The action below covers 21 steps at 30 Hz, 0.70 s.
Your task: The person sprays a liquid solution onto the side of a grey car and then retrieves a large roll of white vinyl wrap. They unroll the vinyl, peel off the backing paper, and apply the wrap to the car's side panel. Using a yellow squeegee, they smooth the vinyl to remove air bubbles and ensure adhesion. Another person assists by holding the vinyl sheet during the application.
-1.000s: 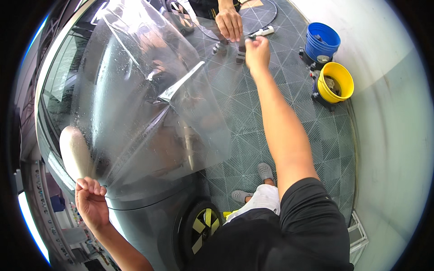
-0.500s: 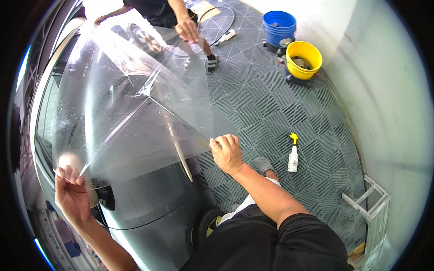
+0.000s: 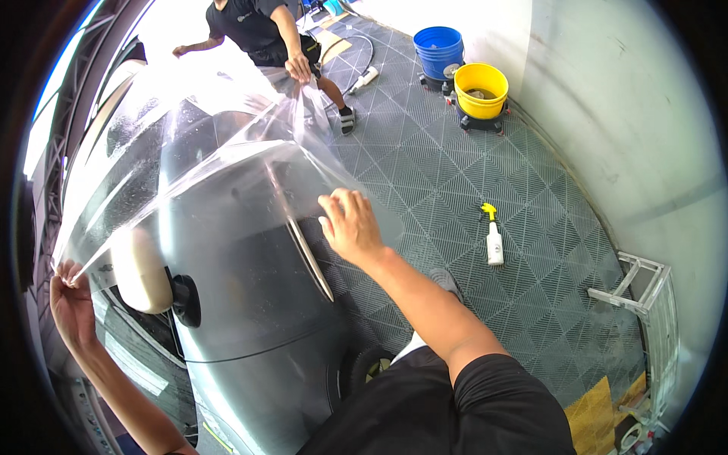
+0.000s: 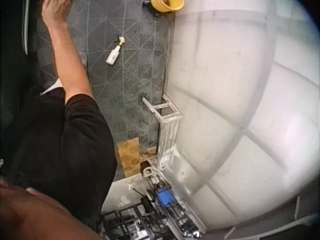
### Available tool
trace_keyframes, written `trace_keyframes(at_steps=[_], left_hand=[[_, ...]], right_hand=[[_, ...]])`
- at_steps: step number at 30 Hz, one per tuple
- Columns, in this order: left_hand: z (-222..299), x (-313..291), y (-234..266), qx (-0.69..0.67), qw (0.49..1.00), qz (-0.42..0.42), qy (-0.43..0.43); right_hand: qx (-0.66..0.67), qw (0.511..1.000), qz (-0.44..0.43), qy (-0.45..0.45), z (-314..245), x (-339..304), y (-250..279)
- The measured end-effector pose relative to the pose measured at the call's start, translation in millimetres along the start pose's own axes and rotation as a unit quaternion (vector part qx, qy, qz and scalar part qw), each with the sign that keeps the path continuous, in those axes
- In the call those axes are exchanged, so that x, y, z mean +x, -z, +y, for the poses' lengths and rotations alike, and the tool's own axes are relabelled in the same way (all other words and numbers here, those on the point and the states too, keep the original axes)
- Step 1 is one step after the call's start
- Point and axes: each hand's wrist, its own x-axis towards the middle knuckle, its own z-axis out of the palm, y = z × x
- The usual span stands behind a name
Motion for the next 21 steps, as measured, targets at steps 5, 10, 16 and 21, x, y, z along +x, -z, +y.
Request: trace_keyframes(at_steps=[5, 10, 16, 21], left_hand=[[21.3, 30.1, -21.3, 0.019, 0.999, -0.036, -0.005], [26.6, 55.5, -33.0, 0.034, 0.999, 0.023, -0.02], [29.9, 64.9, -15.0, 0.066, 0.998, 0.009, -0.008], [26.1, 55.1, -1.7, 0.086, 0.996, 0.014, -0.004]], right_hand=[[-0.063, 0.995, 0.056, -0.044, 47.1, 45.9, -32.5], [0.036, 0.996, 0.047, -0.072, 81.6, 68.0, -43.9], [-0.102, 0.994, -0.004, -0.037, 65.1, 51.4, -8.6], [-0.12, 0.991, -0.046, -0.025, 52.3, 26.3, 9.4]])
